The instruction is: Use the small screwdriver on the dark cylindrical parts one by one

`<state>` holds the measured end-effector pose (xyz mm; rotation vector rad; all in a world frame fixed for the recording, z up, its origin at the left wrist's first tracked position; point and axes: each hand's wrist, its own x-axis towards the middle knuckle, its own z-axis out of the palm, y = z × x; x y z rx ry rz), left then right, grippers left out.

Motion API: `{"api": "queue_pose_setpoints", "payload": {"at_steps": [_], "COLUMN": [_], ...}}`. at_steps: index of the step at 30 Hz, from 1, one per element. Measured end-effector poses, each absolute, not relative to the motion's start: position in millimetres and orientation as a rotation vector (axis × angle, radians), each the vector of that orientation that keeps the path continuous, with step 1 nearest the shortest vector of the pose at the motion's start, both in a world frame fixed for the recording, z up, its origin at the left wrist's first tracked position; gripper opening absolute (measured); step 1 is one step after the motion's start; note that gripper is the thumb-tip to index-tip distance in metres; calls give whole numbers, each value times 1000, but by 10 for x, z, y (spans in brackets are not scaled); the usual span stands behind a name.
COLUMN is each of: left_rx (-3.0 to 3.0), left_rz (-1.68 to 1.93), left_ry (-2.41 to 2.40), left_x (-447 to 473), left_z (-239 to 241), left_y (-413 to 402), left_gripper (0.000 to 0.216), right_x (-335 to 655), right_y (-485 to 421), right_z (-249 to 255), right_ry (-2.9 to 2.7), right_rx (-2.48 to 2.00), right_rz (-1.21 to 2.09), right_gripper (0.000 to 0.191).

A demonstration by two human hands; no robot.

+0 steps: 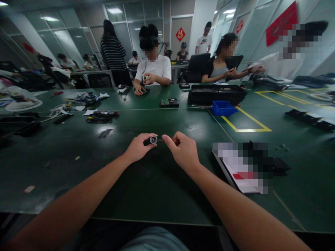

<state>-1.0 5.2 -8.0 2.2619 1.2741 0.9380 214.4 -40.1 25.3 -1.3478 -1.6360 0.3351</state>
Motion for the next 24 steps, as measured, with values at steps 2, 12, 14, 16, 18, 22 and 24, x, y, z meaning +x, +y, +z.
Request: {"api": "queue_pose_setpoints", "payload": {"at_steps": [2, 12, 14, 16, 18, 22, 24], "left_rx": [2259, 2255, 2256, 2257, 2261, 2268, 2272], "left_rz": [937, 948, 941, 939, 937, 944, 956], "left_ry": [1280, 1261, 1262, 1264, 1267, 1271, 1284], "left_x": [-15, -2, 5, 9, 11, 28, 42], "left_z": [-84, -68, -67, -64, -59, -40, -25], "left_y": [59, 50, 47, 46, 44, 29, 13], "left_gripper": [36, 35, 35, 36, 36, 34, 34], "right_x": [2145, 2131, 2134, 2136, 2136, 2121, 2108], "right_y": [-397, -405, -408, -412, -415, -432, -441], "right_z": [236, 223, 230, 229, 220, 192, 184], "right_ry": [-1654, -1774, -1783, -1782, -1767, -1682, -1613], "right_rx": [-1331, -1097, -1127, -1180, -1220, -1188, -1157], "right_rz": [321, 419, 440, 453, 435, 391, 440], "right_gripper": [45, 9, 13, 22, 30, 20, 17]}}
